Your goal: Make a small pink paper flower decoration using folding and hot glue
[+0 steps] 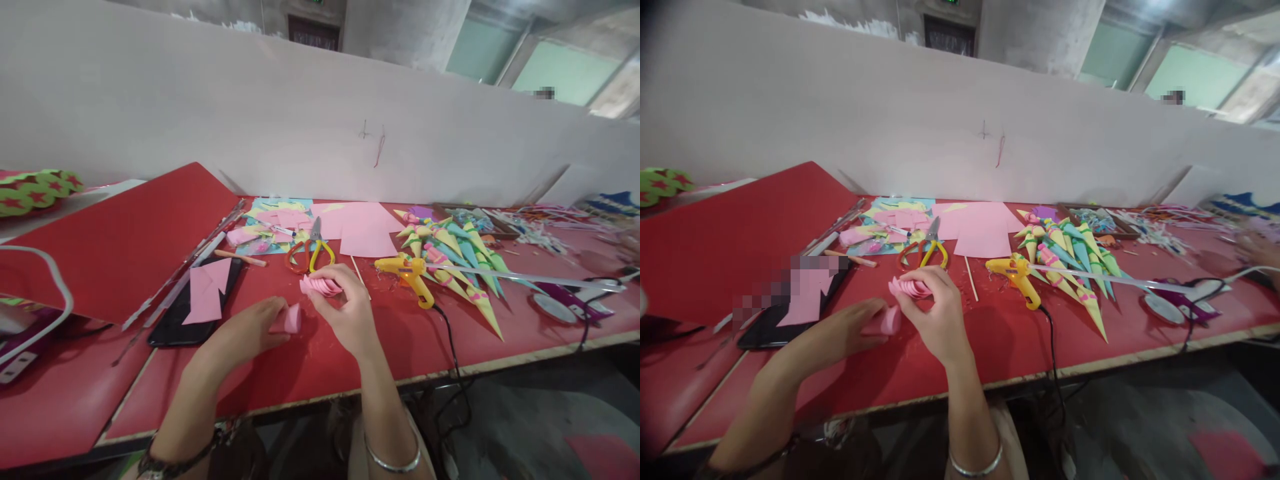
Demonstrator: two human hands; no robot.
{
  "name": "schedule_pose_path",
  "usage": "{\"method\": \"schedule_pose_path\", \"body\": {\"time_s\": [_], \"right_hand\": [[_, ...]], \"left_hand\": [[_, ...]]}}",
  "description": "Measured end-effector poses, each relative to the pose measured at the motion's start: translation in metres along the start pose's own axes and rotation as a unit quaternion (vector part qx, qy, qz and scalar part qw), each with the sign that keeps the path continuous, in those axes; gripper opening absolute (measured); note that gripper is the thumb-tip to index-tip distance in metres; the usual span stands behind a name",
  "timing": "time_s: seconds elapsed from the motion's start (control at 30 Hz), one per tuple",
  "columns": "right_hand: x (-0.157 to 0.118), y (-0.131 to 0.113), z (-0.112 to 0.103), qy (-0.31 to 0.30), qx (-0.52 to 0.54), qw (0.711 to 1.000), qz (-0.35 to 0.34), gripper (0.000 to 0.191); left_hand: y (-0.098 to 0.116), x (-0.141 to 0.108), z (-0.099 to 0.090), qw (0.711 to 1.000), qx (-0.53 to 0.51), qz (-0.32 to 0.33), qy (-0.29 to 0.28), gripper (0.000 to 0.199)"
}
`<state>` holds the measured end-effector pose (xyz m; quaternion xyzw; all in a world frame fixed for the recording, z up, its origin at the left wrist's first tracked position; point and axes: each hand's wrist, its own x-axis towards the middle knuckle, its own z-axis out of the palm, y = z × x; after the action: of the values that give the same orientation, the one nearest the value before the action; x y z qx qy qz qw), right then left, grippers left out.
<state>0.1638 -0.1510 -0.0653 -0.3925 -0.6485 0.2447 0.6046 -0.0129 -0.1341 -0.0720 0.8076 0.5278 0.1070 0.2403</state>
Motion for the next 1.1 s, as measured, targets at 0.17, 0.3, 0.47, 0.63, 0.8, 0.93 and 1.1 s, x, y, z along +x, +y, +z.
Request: {"method": "schedule_pose_path", "body": {"time_s": [0.17, 0.3, 0.47, 0.63, 0.8, 0.93, 1.1], "right_hand": [[0.000, 0.004, 0.000, -0.002, 0.042, 0.999, 0.022, 0.011], [0.000, 0.007, -0.001, 0.013, 0.066, 0.997, 0.033, 0.014], [0.001, 0.007, -0.002, 0.038, 0.094, 0.994, 0.037, 0.014], [0.001, 0.004, -0.003, 0.052, 0.126, 0.990, 0.047, 0.015], [0.000, 0.001, -0.002, 0.055, 0.162, 0.984, 0.059, 0.013], [-0.001, -0.001, -0.001, 0.056, 0.161, 0.984, 0.050, 0.013], [-0.002, -0.001, 0.001, 0.045, 0.168, 0.984, 0.044, 0.016]], "left_hand": [[0.005, 0.001, -0.005, 1.000, 0.018, 0.007, -0.005, 0.009], [0.012, 0.002, -0.009, 1.000, -0.002, 0.010, 0.005, 0.017], [0.011, 0.003, -0.007, 0.999, 0.006, 0.009, 0.048, 0.014], [0.012, 0.005, -0.004, 0.993, -0.030, 0.023, 0.108, 0.019], [0.021, 0.005, -0.002, 0.986, -0.038, 0.016, 0.163, 0.021], [0.026, 0.005, -0.003, 0.985, 0.011, 0.005, 0.170, 0.012], [0.026, 0.004, -0.003, 0.984, 0.043, 0.016, 0.174, 0.008]]}}
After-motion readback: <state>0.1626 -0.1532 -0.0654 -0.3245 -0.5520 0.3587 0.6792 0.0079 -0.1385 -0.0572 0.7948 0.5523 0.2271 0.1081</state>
